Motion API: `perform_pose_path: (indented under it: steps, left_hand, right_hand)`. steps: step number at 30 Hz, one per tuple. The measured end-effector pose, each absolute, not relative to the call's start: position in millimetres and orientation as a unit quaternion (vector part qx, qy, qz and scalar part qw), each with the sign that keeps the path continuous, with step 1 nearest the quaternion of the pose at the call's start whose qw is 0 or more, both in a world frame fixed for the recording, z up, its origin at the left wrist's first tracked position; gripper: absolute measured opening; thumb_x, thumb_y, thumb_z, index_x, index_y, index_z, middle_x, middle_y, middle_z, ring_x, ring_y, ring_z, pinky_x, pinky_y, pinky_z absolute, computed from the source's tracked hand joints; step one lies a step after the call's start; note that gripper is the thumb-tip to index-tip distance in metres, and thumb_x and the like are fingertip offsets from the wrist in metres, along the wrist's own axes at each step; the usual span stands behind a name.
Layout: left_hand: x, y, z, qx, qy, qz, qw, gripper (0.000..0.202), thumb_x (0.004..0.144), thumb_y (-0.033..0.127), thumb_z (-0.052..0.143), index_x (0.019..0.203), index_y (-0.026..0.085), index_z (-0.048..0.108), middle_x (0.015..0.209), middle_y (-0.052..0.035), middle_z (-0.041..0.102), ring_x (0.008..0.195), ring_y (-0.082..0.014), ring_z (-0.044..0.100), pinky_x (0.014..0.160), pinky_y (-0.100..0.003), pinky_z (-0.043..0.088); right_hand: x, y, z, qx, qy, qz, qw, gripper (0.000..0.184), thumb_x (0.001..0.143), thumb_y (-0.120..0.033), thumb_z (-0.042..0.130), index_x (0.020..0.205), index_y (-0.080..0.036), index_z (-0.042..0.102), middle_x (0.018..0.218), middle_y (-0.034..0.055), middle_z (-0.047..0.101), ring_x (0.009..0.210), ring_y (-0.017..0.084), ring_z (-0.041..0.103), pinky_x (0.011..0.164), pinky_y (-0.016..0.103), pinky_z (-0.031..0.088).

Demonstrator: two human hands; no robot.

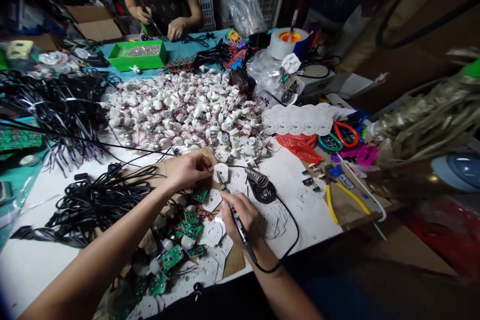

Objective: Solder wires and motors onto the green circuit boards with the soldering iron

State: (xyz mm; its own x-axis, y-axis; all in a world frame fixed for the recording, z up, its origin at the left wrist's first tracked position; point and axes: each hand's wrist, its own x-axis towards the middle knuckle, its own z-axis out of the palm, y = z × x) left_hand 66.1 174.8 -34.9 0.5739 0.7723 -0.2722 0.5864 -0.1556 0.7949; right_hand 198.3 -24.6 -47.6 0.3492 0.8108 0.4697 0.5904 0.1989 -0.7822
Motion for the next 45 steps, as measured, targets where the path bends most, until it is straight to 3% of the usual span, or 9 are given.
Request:
perform_pose_path:
  steps: [18, 38, 45]
  left_hand:
    - [72, 175, -27, 0.762, 0.468, 0.068, 0.442, 0.019, 0.066, 0.014, 0.071, 0.085, 0.017, 0.069, 0.074, 0.0019, 0.069, 0.066, -0.0141, 0.061, 0.059, -0.023, 0.041]
    - [70, 177, -30, 0.748, 0.446, 0.068, 0.486, 0.02, 0.066, 0.012, 0.072, 0.085, 0.017, 0.066, 0.07, 0.0029, 0.066, 0.065, -0.0139, 0.06, 0.059, -0.022, 0.04]
    - [72, 176, -27, 0.775, 0.448, 0.065, 0.441, 0.019, 0.068, 0.014, 0.073, 0.085, 0.017, 0.067, 0.076, 0.0011, 0.069, 0.069, -0.0149, 0.062, 0.061, -0.023, 0.041]
  right_hand:
    - [197, -21, -51, -0.625, -0.569, 0.121, 0.52, 0.026, 0.101, -0.015, 0.055, 0.12, -0.021, 0.073, 0.095, 0.007, 0.075, 0.084, 0.019, 0.073, 0.077, 0.031, 0.061]
    - [199, -24, -56, -0.617, -0.547, 0.118, 0.553, 0.026, 0.098, -0.013, 0.059, 0.117, -0.021, 0.075, 0.094, 0.0059, 0.077, 0.083, 0.018, 0.074, 0.076, 0.03, 0.061]
    - [199, -22, -56, -0.609, -0.569, 0.119, 0.539, 0.028, 0.098, -0.01, 0.058, 0.119, -0.021, 0.073, 0.096, 0.0059, 0.076, 0.085, 0.018, 0.074, 0.077, 0.03, 0.061]
